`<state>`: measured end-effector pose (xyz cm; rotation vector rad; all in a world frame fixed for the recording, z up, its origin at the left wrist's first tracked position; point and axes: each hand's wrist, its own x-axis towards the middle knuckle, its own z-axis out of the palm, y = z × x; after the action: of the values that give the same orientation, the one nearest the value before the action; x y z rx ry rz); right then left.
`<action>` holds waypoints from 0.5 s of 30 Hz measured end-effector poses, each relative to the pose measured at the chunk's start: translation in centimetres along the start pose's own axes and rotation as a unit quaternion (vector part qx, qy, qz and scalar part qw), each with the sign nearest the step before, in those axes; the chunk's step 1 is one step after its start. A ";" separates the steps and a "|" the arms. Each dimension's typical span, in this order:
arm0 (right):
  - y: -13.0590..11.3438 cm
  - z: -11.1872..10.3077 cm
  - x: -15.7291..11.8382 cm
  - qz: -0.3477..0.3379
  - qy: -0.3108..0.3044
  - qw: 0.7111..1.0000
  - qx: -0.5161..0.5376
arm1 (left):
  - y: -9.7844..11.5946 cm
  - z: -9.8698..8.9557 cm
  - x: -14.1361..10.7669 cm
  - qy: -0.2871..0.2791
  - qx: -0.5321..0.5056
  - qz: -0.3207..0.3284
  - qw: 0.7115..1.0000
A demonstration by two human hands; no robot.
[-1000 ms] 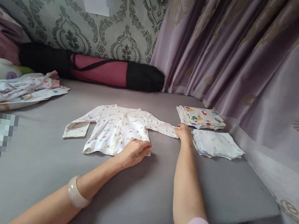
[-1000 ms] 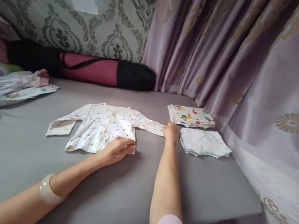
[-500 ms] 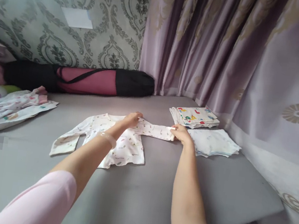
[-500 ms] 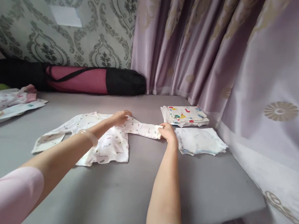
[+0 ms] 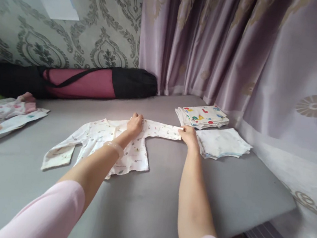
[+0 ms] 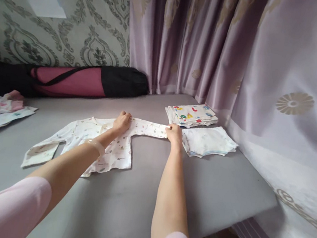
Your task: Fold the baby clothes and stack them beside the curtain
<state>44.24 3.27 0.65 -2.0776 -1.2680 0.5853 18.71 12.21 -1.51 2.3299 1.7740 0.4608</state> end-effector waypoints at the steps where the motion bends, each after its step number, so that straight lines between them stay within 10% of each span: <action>1: -0.1 0.1 -0.1 -0.004 0.015 0.999 -0.029 | 0.1 0.1 -0.2 0.003 0.001 -0.002 1.000; 9: -0.4 1.3 -0.7 0.013 0.052 0.988 -0.143 | -0.1 -0.2 -0.1 -0.008 -0.003 0.016 1.000; 15: -1.2 1.0 -1.2 0.013 0.115 0.986 -0.119 | 0.3 -3.8 -2.3 0.010 -0.019 0.044 0.999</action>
<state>42.29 2.93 0.85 -2.2828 -1.2260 0.2025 17.12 9.74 1.82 2.3939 1.6606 0.5269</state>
